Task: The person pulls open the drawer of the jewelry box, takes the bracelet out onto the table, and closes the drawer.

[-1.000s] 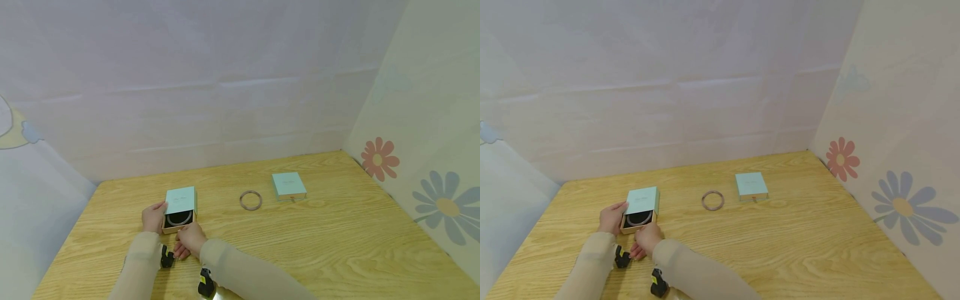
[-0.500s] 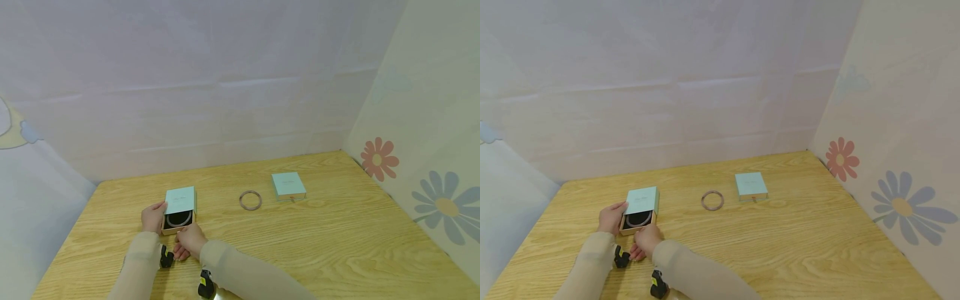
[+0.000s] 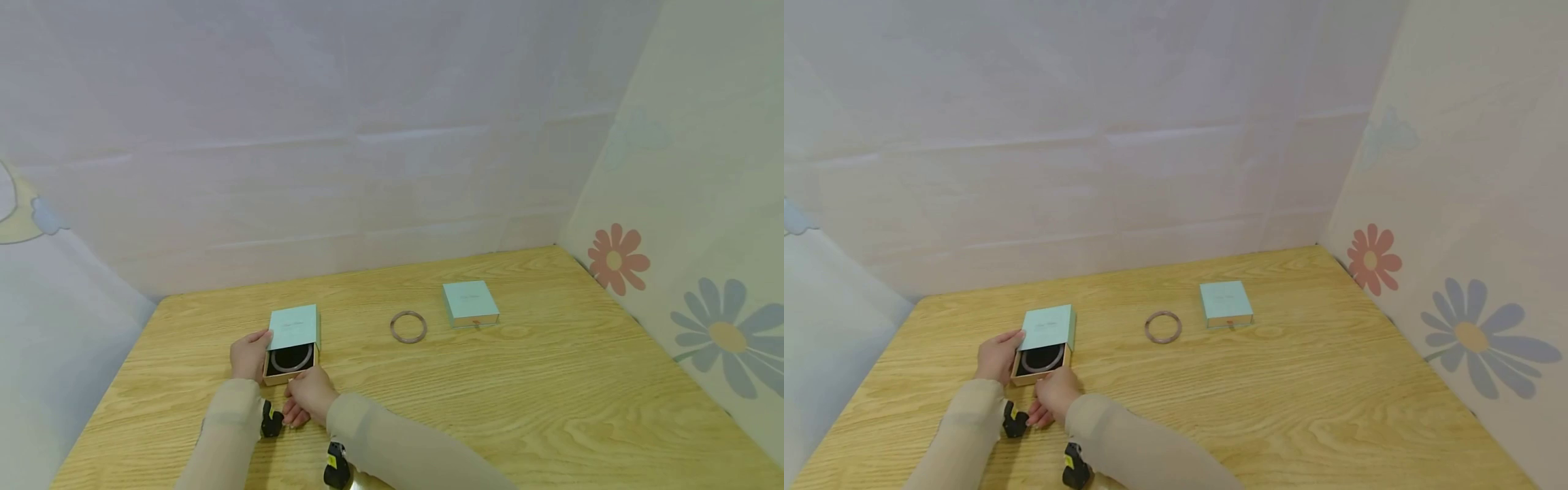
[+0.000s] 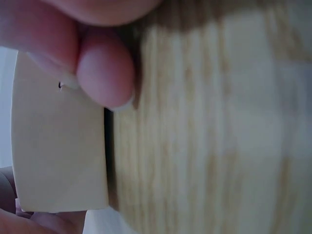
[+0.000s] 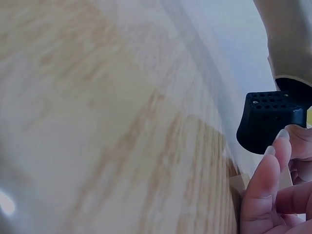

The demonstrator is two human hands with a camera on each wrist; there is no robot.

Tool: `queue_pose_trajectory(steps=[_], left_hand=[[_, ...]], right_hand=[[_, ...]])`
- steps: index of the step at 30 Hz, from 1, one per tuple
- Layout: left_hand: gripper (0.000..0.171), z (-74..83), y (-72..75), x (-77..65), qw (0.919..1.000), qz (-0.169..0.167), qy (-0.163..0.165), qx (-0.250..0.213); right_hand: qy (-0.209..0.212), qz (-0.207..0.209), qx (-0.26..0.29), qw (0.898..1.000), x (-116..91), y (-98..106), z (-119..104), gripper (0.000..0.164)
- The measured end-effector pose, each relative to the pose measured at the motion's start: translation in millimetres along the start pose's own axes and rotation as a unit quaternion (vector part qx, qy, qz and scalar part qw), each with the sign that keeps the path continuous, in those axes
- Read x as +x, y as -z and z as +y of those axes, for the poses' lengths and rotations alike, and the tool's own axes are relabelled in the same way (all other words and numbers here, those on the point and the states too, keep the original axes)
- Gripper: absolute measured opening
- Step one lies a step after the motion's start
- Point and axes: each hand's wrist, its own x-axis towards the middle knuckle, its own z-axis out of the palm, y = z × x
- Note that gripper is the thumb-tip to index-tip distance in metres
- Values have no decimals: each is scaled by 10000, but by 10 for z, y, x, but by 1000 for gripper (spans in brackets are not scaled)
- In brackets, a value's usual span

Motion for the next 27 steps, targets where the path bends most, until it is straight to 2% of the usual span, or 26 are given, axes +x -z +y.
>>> queue_pose_trajectory(steps=[27], left_hand=[[42, 15, -17, -5, 9999, 65, 61, -73]], right_hand=[[53, -10, -5, 10000, -12, -8, 21, 26]])
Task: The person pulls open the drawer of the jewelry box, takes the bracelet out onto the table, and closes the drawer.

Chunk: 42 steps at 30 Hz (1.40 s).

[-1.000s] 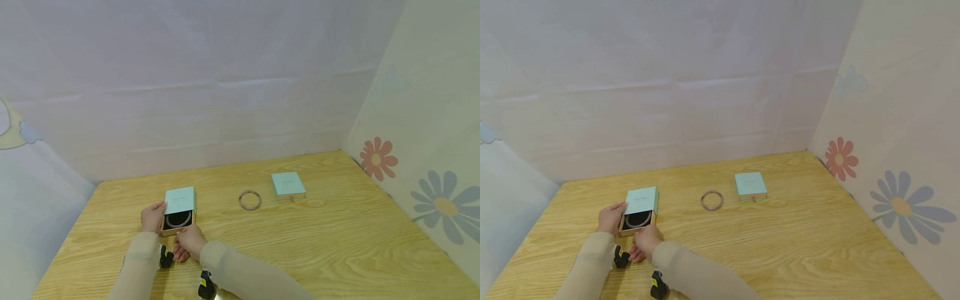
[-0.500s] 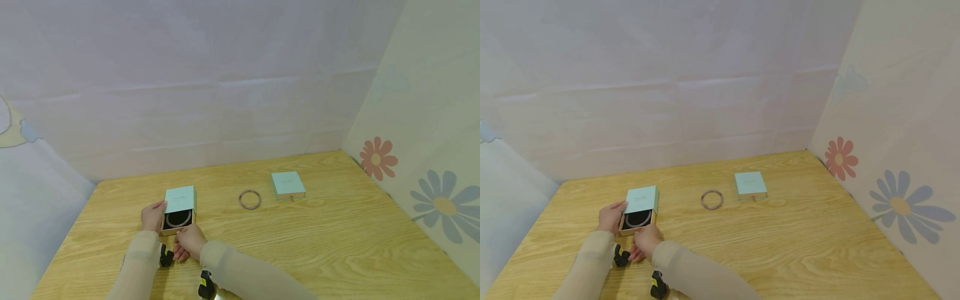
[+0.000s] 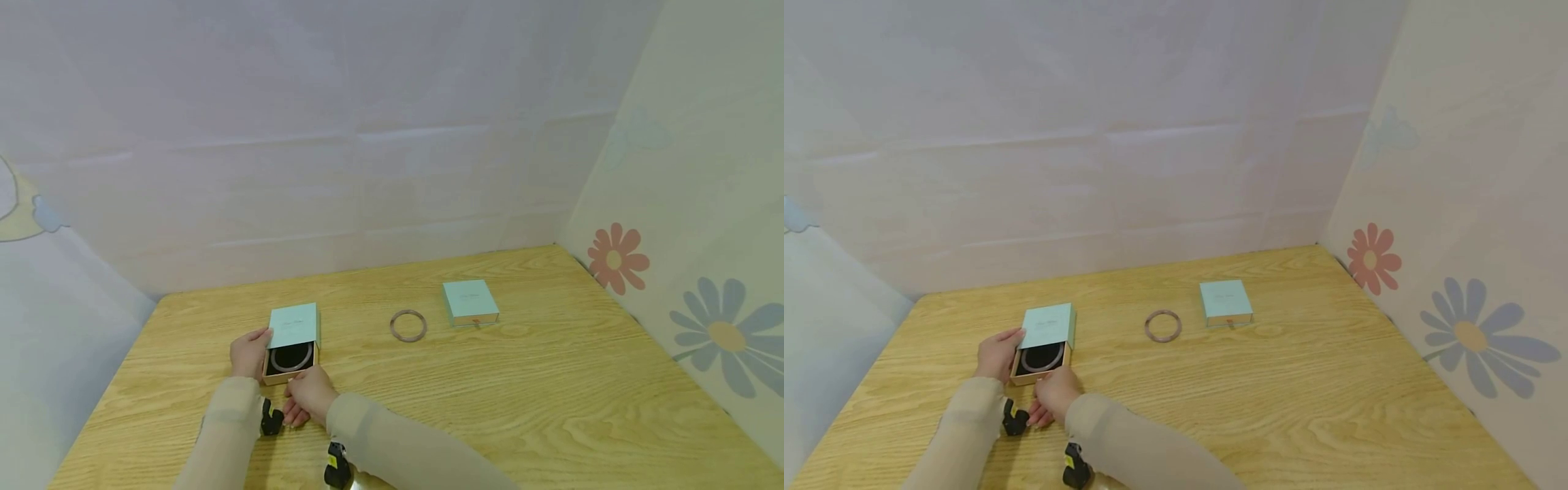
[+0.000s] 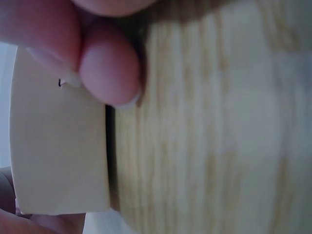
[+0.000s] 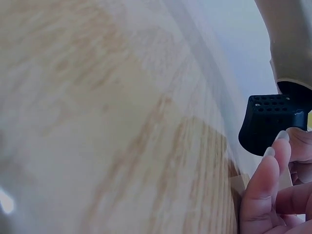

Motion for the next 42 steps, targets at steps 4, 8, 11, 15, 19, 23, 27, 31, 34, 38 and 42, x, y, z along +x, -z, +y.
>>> queue_pose_trajectory(steps=[4, 8, 11, 15, 19, 23, 27, 31, 34, 38, 42], left_hand=[[41, 3, -8, 7, 10000, 18, -71, 45], [41, 8, -14, 21, 9999, -29, -99, 83], [41, 1, -15, 31, 10000, -71, -44, 41], [41, -18, -17, 41, 10000, -76, -19, -15], [42, -22, -14, 38, 10000, -78, -9, -1], [42, -18, -9, 32, 10000, -43, 19, 21], [42, -15, -6, 27, 10000, 5, 31, 24], [41, -14, 0, 28, 10000, 20, 10, 89], [41, -14, 5, 26, 9999, 18, 11, 112], [42, -19, 12, 29, 10000, 4, 6, 99], [42, -25, 16, 28, 9999, 11, -5, 128]], right_hand=[[12, 30, -40, 10000, 15, 7, -4, 26], [19, 40, -28, 10000, 31, 16, -5, 26], [-10, 40, -26, 10000, 34, 19, -4, 25], [-24, 60, -62, 10000, 27, 19, -3, 25], [-18, 49, -75, 10000, 9, 22, -4, 26], [-20, 33, -70, 10000, -15, 18, -6, 26], [-7, 39, -92, 10000, -34, 11, -10, 24], [45, 42, -159, 9999, -45, 4, -5, 22], [91, 22, -173, 9998, -51, 0, 9, 19], [125, 45, -189, 9997, -50, -7, 20, 17], [138, 66, -205, 9997, -52, -12, 27, 18]])
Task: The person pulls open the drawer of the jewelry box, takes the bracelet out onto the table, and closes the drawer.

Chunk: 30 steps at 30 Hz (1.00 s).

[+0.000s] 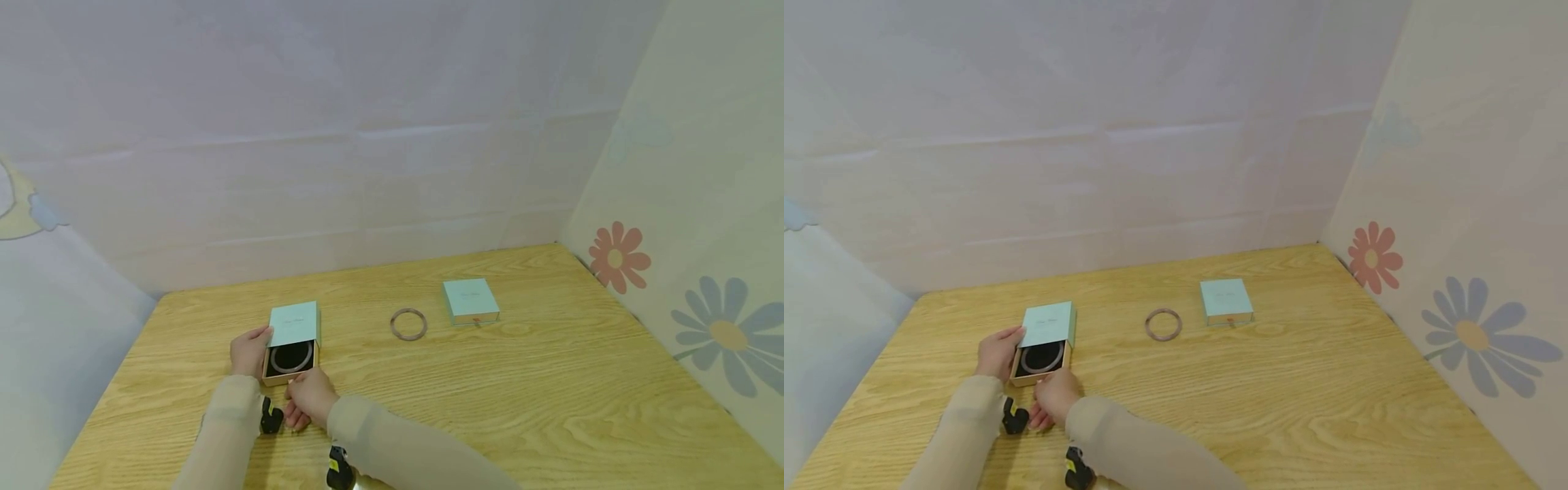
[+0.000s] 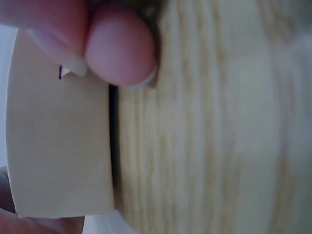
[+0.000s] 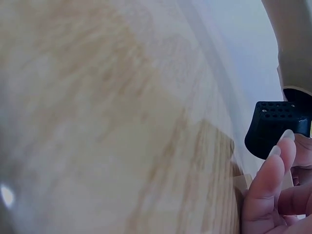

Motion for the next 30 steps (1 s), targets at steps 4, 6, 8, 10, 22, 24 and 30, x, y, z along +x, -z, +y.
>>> queue_pose_trajectory(steps=[4, 6, 8, 10, 22, 24, 30], left_hand=[[41, 2, -1, -10, 10000, 15, -6, -35], [41, 5, -2, -15, 10000, 16, -11, -66], [41, 7, -2, -19, 10000, 28, -20, -42], [41, 10, -2, -22, 10000, 21, -23, -28], [42, 28, -8, -43, 9999, -23, -38, -96], [42, 31, -6, -46, 9999, -29, -23, -100], [42, 29, -18, -39, 9998, -41, 28, -191]], right_hand=[[38, -52, 6, 10000, -14, 2, 8, 18], [62, -87, 25, 9999, -20, 4, 15, 19], [71, -118, 43, 9999, -27, 6, 18, 20], [87, -121, 42, 9999, -34, 9, 18, 20], [116, -183, -66, 9997, -73, 33, 5, 24], [108, -199, -88, 9997, -74, 35, 7, 24], [107, -258, -37, 9996, -97, 72, 10, 25]])
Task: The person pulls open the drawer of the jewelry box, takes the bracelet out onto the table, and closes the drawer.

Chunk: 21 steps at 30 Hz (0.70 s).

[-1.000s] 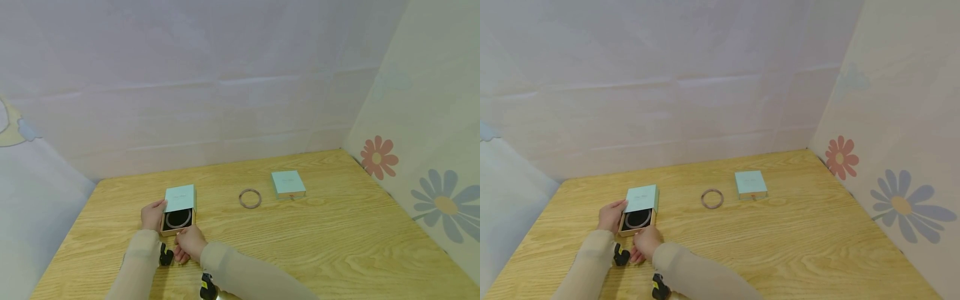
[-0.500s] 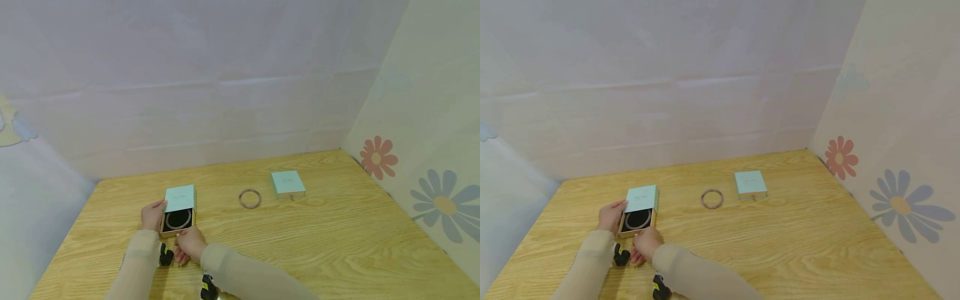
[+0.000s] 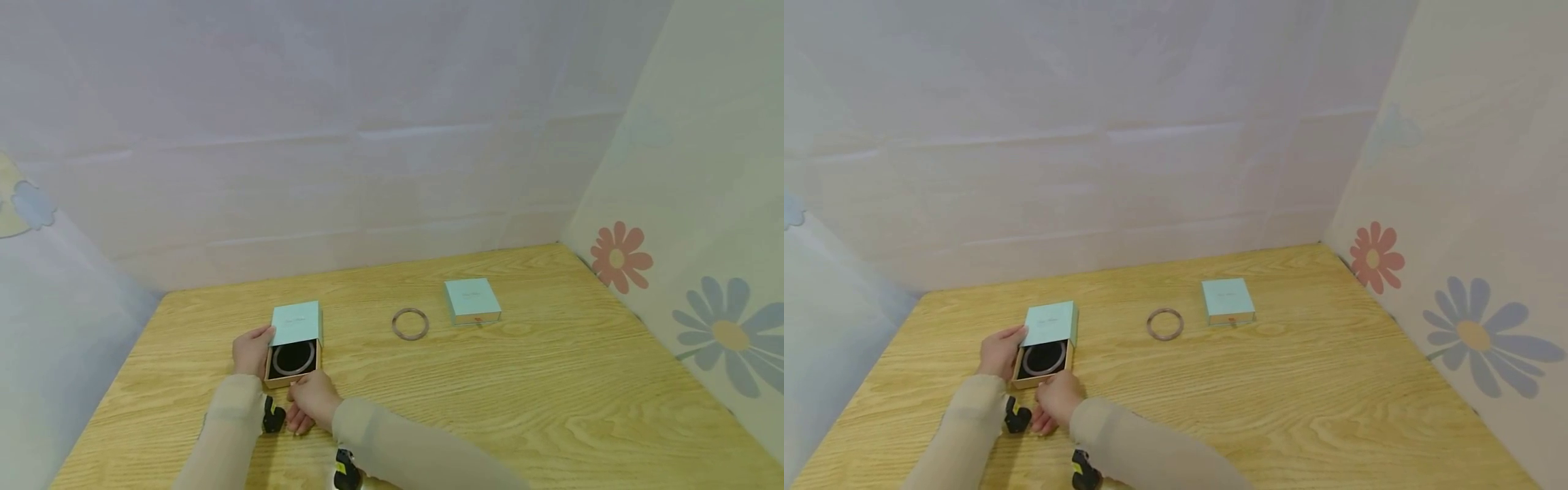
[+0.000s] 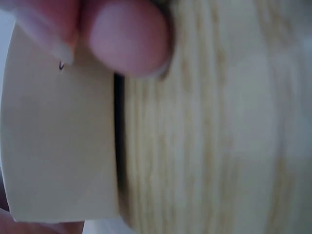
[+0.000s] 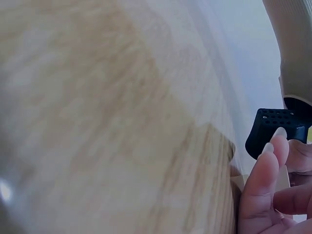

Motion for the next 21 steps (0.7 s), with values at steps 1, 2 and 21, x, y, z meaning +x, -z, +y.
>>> queue_pose_trajectory(steps=[1, 2, 21], left_hand=[[42, -2, -2, 5, 10000, -7, 13, -4], [41, -6, -3, 11, 10000, -9, 22, -1], [41, -28, -1, 42, 10000, 19, 55, 15]], right_hand=[[26, -7, -20, 10000, -8, 13, 1, 26], [43, -12, -57, 10000, -15, 28, 2, 27], [1900, 315, -2582, 9467, -55, 265, -158, 18]])
